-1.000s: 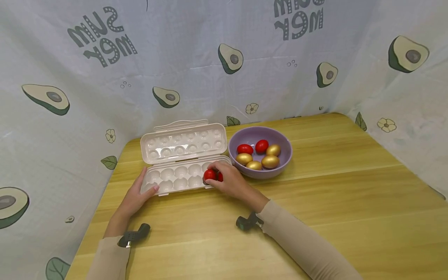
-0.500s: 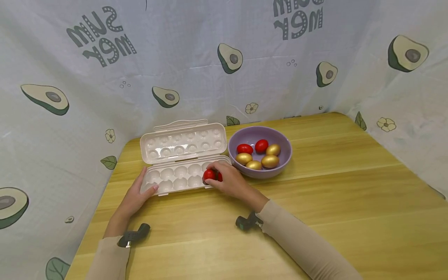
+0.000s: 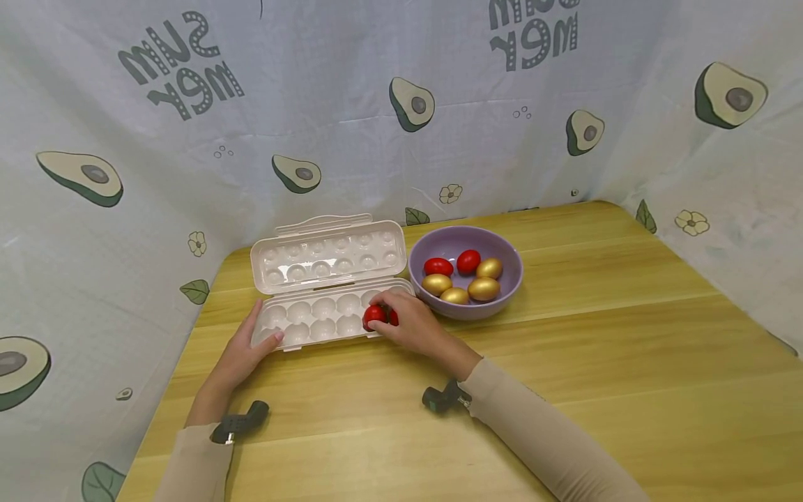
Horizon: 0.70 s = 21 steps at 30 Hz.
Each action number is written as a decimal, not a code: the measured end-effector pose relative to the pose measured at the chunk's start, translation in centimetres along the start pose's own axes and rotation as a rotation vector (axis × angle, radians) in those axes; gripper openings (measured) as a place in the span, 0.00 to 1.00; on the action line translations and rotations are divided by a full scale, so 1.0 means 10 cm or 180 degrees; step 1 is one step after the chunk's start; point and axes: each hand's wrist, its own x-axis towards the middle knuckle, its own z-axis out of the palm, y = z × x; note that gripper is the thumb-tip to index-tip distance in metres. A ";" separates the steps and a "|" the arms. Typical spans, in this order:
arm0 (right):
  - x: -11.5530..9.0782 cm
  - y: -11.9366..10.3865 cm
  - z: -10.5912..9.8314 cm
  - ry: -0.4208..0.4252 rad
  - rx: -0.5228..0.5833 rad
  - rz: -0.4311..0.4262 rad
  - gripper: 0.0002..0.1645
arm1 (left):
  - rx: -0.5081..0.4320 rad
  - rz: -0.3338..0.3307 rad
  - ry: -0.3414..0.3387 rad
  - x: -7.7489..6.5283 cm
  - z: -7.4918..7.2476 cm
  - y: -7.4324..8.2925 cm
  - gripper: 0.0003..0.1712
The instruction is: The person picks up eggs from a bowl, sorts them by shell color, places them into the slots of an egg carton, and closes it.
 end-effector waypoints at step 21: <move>0.00 0.00 0.00 0.0010 -0.0031 -0.0030 0.18 | 0.0017 0.0007 -0.0009 0.00 -0.01 -0.01 0.52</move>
